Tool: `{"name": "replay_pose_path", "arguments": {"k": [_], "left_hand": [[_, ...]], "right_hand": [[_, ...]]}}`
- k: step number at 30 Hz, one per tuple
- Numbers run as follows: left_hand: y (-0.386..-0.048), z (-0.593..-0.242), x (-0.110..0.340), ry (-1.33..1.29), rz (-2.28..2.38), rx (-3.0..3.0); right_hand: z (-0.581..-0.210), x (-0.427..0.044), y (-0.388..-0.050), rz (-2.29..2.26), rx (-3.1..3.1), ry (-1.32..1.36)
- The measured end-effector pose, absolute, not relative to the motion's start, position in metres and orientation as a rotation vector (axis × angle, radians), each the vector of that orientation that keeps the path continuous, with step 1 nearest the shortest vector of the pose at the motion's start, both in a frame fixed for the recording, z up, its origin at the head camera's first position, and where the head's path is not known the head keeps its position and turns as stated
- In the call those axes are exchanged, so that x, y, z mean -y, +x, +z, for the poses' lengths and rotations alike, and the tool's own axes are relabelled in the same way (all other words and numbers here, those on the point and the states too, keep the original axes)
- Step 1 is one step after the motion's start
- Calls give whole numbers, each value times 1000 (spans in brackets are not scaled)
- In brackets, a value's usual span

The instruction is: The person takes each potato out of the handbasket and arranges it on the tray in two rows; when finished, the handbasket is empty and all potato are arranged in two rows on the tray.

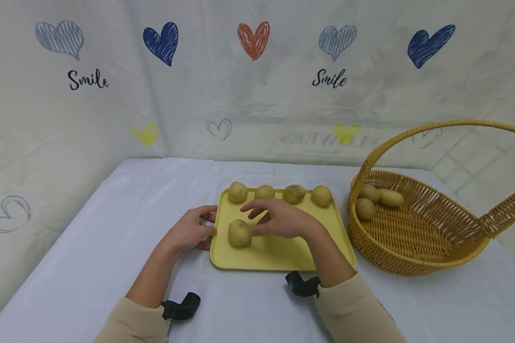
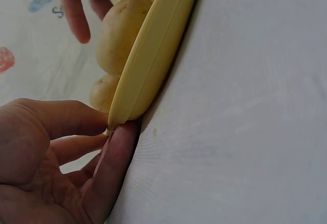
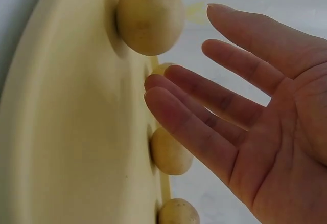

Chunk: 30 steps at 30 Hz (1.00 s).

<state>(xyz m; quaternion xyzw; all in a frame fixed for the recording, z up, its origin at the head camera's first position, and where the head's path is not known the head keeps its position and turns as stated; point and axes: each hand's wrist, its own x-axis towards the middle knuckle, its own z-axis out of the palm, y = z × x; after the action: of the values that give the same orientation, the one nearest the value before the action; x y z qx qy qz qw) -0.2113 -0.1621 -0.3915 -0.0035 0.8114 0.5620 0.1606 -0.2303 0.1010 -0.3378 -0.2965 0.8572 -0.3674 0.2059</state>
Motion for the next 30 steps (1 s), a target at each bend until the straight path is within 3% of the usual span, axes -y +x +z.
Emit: {"name": "replay_pose_path", "arguments": {"k": [15,30], "left_hand": [[-211,-389,160,-16,1579,-2332],[-210,-389,161,-12,1579,-2328]], "right_hand": [[-315,-125,-228,-1185,-2444,-912],[-280,-174,-231,-1104,-2594,-749]]}}
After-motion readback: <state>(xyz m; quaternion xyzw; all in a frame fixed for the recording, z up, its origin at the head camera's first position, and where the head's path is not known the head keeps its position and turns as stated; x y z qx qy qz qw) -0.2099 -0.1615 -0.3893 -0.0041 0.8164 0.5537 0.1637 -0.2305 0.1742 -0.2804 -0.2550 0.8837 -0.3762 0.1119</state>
